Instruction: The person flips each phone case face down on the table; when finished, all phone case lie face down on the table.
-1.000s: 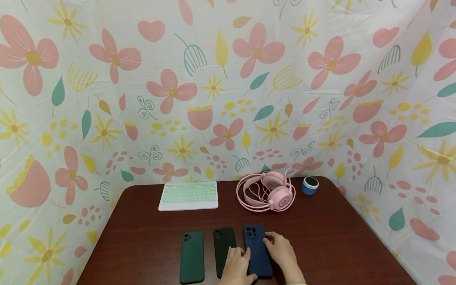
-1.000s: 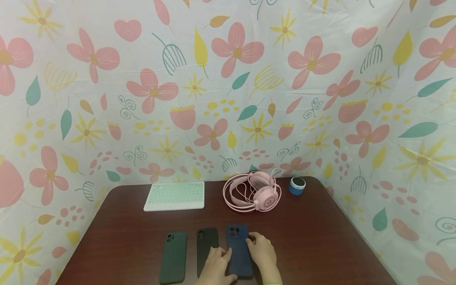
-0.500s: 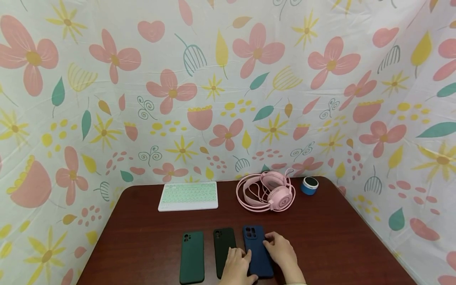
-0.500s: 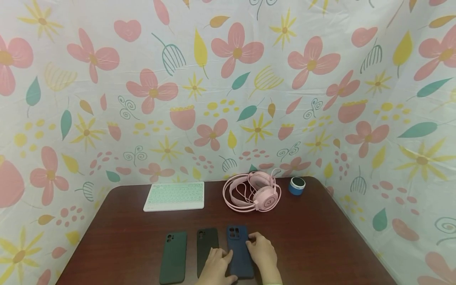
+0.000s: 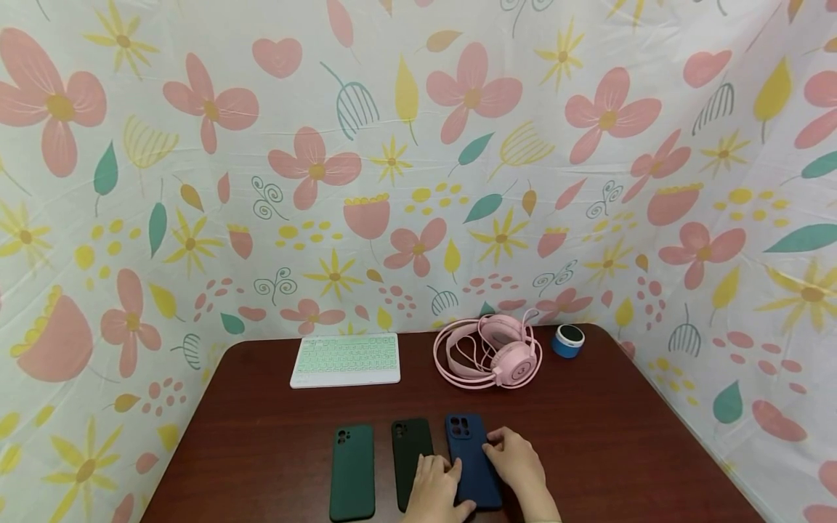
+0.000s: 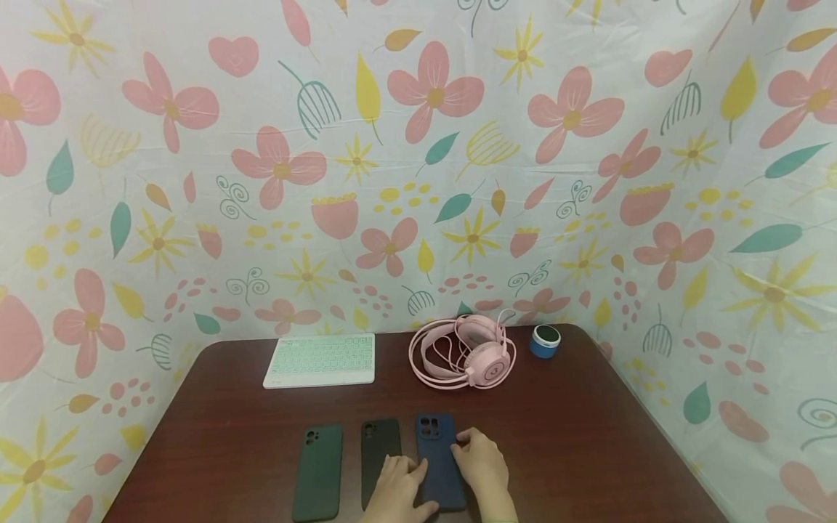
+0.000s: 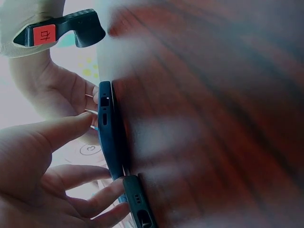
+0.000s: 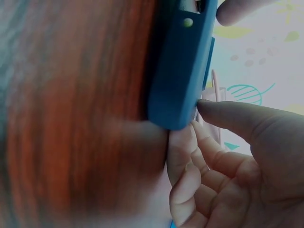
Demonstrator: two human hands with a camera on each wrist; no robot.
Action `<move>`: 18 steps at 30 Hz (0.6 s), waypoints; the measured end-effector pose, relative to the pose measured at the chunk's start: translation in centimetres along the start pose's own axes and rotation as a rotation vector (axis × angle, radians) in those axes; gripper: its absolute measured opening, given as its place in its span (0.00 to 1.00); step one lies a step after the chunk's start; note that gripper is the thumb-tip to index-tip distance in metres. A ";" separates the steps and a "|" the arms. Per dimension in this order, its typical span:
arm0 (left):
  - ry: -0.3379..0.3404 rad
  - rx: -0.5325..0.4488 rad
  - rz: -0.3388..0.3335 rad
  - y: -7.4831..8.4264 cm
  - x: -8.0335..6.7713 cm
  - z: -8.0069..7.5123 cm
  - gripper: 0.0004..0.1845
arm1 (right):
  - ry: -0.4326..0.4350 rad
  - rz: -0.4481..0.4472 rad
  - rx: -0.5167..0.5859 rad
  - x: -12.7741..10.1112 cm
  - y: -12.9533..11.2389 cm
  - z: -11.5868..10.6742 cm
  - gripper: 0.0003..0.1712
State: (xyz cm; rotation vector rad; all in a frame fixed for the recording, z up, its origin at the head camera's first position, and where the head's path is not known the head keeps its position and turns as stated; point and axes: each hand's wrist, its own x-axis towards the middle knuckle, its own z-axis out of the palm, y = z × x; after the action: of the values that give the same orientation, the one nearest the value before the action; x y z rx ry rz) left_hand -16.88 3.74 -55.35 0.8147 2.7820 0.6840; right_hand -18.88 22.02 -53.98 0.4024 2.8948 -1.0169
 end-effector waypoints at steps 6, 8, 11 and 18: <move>0.010 0.015 -0.024 0.2 0.0 0.1 0.32 | -0.004 0.016 0.000 -0.3 -0.2 -0.1 0.11; 0.017 0.018 -0.033 0.3 -0.1 0.1 0.32 | -0.003 0.018 -0.003 -0.3 -0.2 -0.1 0.11; 0.026 0.026 -0.039 0.4 -0.1 0.1 0.32 | -0.003 0.011 -0.006 -0.3 -0.1 -0.1 0.11; 0.028 0.041 -0.030 0.4 0.0 0.1 0.30 | 0.012 0.001 0.002 -0.3 0.1 -0.1 0.11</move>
State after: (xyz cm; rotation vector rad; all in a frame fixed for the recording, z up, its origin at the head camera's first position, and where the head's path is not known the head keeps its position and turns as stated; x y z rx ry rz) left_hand -16.63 4.04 -55.27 0.7744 2.8364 0.6395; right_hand -18.61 22.05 -53.95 0.4113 2.9047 -1.0205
